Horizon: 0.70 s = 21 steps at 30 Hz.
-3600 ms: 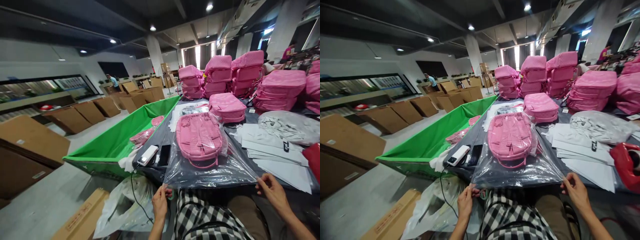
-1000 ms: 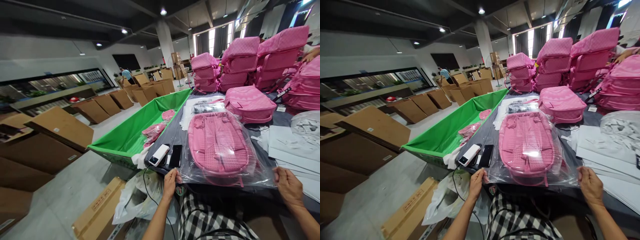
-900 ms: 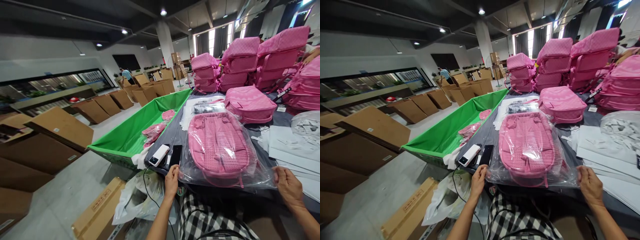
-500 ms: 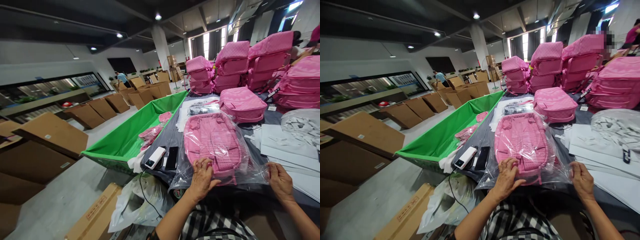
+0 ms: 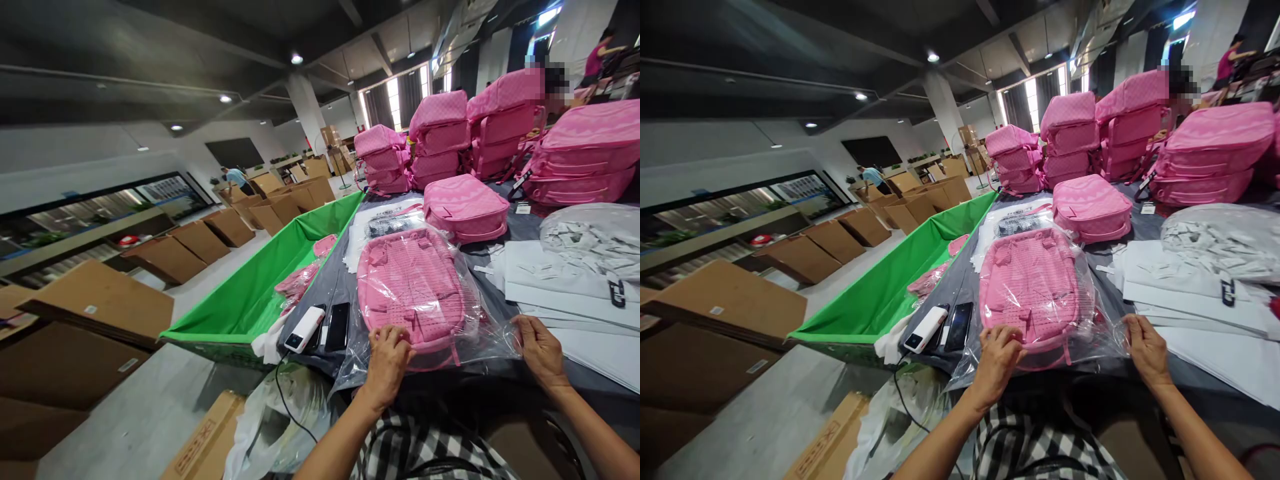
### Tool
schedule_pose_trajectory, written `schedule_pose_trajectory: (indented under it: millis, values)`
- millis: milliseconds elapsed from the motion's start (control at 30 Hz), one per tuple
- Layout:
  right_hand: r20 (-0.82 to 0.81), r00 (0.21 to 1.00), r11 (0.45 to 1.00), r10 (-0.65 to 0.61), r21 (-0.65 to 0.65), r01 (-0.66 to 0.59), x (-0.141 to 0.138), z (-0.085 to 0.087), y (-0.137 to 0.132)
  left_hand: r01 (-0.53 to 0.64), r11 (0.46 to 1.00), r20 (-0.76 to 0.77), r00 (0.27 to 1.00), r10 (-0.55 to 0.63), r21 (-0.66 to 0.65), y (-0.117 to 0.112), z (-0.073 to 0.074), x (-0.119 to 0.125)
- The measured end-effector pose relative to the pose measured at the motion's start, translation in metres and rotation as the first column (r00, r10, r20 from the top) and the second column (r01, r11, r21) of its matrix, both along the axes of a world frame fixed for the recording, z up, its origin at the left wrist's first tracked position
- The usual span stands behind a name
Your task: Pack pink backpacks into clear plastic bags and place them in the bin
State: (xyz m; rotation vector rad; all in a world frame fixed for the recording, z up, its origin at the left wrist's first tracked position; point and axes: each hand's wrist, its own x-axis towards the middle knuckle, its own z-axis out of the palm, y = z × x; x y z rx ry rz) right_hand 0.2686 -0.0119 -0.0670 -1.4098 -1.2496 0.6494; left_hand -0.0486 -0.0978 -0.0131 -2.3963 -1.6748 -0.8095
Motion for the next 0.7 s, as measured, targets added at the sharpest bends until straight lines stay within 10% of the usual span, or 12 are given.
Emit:
schedule_pose_trajectory:
  millis: [167,333,467,700]
  values:
    - [-0.103,0.995,0.999,0.018,-0.043,-0.022,0.003,0.007,0.004,0.089,0.983,0.23,0.972,-0.05,-0.162,0.022,0.016,-0.016]
    - [-0.141,0.99,0.988,-0.031,-0.154,0.009,0.004,0.013,0.018,0.385,0.744,0.639,0.766,0.073,-0.547,0.077,0.021,-0.024]
    - [-0.02,0.999,0.987,-0.044,-0.158,0.041,0.018,0.023,0.015,0.437,0.69,0.688,0.715,0.122,-0.577,0.091,0.012,-0.025]
    - [0.42,0.837,0.928,-0.351,0.035,0.371,0.148,0.072,-0.039,0.515,0.657,0.743,0.661,0.104,-0.551,0.085,0.007,-0.029]
